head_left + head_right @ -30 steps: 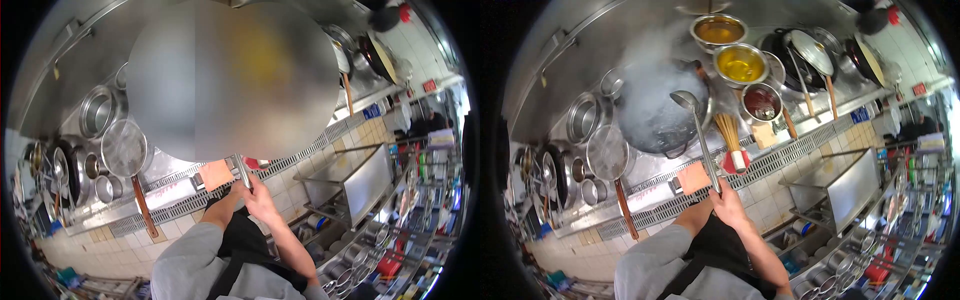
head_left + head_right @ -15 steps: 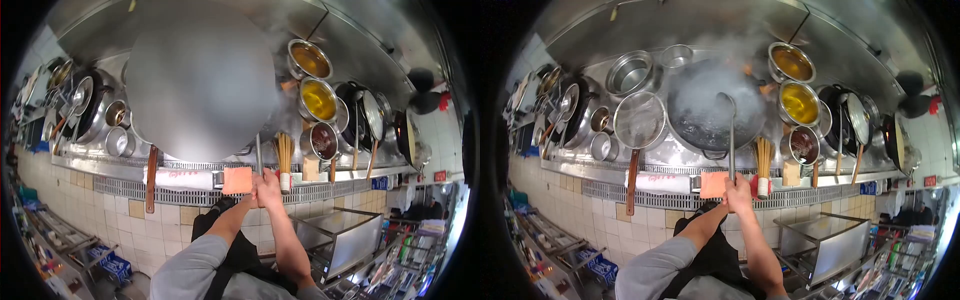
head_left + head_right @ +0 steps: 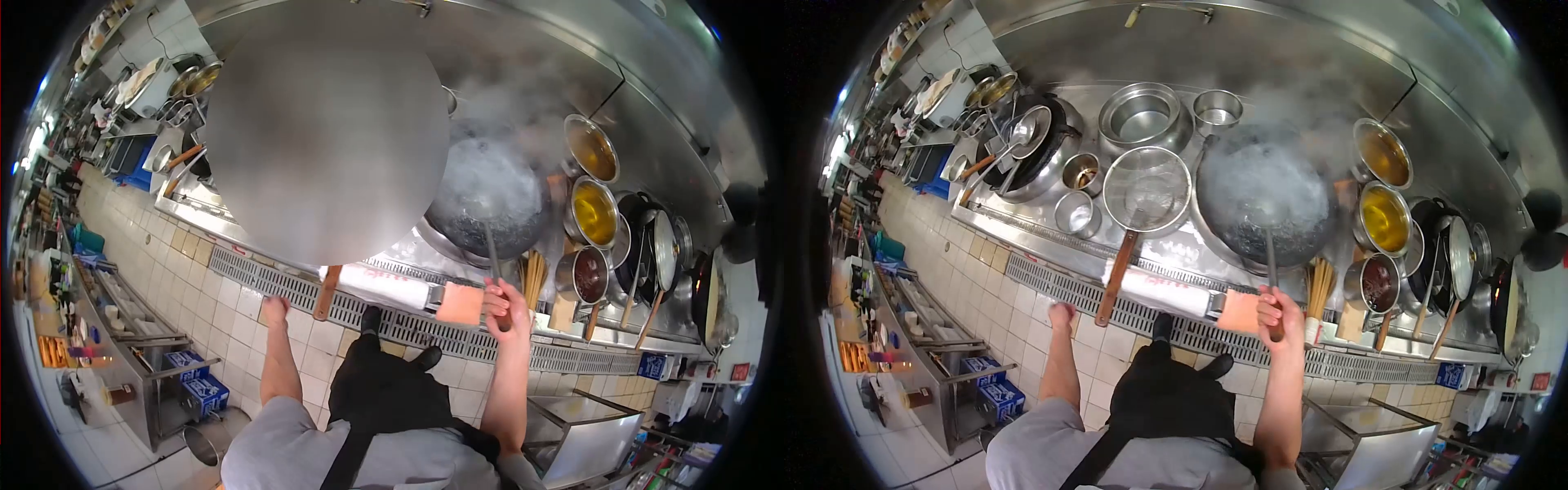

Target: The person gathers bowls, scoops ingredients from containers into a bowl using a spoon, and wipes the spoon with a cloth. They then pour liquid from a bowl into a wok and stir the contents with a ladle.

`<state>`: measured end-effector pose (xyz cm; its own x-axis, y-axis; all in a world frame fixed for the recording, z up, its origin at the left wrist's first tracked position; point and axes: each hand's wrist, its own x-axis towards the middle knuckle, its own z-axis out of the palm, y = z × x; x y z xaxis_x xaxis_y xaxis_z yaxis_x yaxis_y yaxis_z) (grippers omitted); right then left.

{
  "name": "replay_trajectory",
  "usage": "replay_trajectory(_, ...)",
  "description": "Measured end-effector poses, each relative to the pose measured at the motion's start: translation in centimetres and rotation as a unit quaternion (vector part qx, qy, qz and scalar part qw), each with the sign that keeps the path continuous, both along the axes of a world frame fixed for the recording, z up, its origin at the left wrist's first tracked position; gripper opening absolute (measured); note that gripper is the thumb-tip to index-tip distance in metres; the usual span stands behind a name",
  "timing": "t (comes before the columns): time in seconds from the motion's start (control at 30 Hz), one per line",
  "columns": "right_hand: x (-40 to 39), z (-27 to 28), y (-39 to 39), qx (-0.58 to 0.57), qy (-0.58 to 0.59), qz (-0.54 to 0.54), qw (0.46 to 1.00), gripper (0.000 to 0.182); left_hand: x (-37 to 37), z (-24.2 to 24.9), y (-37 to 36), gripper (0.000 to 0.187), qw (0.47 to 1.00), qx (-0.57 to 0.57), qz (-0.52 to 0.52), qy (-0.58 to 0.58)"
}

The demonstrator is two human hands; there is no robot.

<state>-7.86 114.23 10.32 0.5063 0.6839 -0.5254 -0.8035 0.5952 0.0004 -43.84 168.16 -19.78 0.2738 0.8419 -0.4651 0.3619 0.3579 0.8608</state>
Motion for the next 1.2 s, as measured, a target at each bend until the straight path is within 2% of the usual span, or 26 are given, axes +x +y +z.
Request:
replay_trajectory(0.07, -0.7, 1.7, 1.5, 0.018, 0.005, -0.029, 0.999, 0.031, 6.6, 5.9, 4.1, 0.017, 0.988, 0.045, 0.106, -0.099)
replay_trajectory(0.13, -1.9, 3.3, 2.8, 0.026, 0.016, -0.063, 0.998, 0.032, 11.9, 7.8, 8.6, 0.02, 0.986, -0.008, 0.052, -0.157)
replay_trajectory(0.23, -2.6, 4.7, 4.6, 0.044, 0.007, -0.084, 0.995, 0.033, 19.1, 12.2, 9.8, 0.019, 0.988, -0.109, 0.027, -0.102)
replay_trajectory(0.27, -2.8, 5.2, 5.1, 0.049, 0.003, -0.092, 0.995, 0.033, 20.5, 10.3, 10.9, 0.02, 0.989, -0.108, 0.028, -0.098)
replay_trajectory(0.33, -3.1, 5.7, 6.2, 0.052, 0.0, -0.103, 0.993, 0.033, 22.3, 6.3, 13.4, 0.023, 0.99, -0.102, 0.034, -0.089)
replay_trajectory(0.37, -3.3, 5.9, 6.7, 0.055, 0.0, -0.11, 0.992, 0.033, 22.9, 6.2, 13.6, 0.022, 0.988, -0.086, 0.076, -0.103)
replay_trajectory(0.43, -3.5, 6.1, 7.6, 0.056, -0.004, -0.114, 0.992, 0.032, 23.3, 6.9, 13.4, 0.023, 0.992, -0.038, 0.074, -0.097)
replay_trajectory(0.57, -3.9, 7.2, 9.1, 0.049, -0.017, -0.125, 0.991, 0.034, 22.8, 13.4, 11.5, 0.021, 0.993, 0.043, 0.034, -0.108)
replay_trajectory(0.67, -4.4, 8.4, 10.3, 0.036, -0.021, -0.118, 0.992, 0.032, 23.6, 17.8, 10.0, 0.017, 0.988, 0.062, -0.072, -0.125)
replay_trajectory(0.73, -4.6, 8.9, 10.9, 0.033, -0.031, -0.112, 0.993, 0.031, 26.7, 21.1, 7.2, 0.015, 0.98, 0.029, -0.117, -0.156)
replay_trajectory(0.8, -4.8, 9.6, 11.4, 0.033, -0.034, -0.1, 0.994, 0.031, 30.4, 19.5, 5.9, 0.016, 0.977, 0.01, -0.161, -0.143)
replay_trajectory(0.87, -4.9, 10.2, 11.8, 0.035, -0.04, -0.079, 0.995, 0.031, 34.4, 18.8, 3.0, 0.018, 0.977, -0.001, -0.159, -0.143)
replay_trajectory(1.0, -4.2, 10.9, 12.3, 0.043, -0.052, -0.019, 0.998, 0.031, 40.6, 11.4, -0.2, 0.024, 0.977, -0.074, -0.105, -0.17)
replay_trajectory(1.1, -3.3, 11.5, 12.4, 0.02, -0.056, 0.027, 0.998, 0.031, 41.1, 10.7, -2.1, 0.027, 0.977, -0.076, -0.082, -0.18)
replay_trajectory(1.2, -1.7, 10.7, 12.5, 0.021, -0.05, 0.077, 0.995, 0.03, 38.7, 13.8, -3.3, 0.031, 0.977, -0.089, -0.087, -0.176)
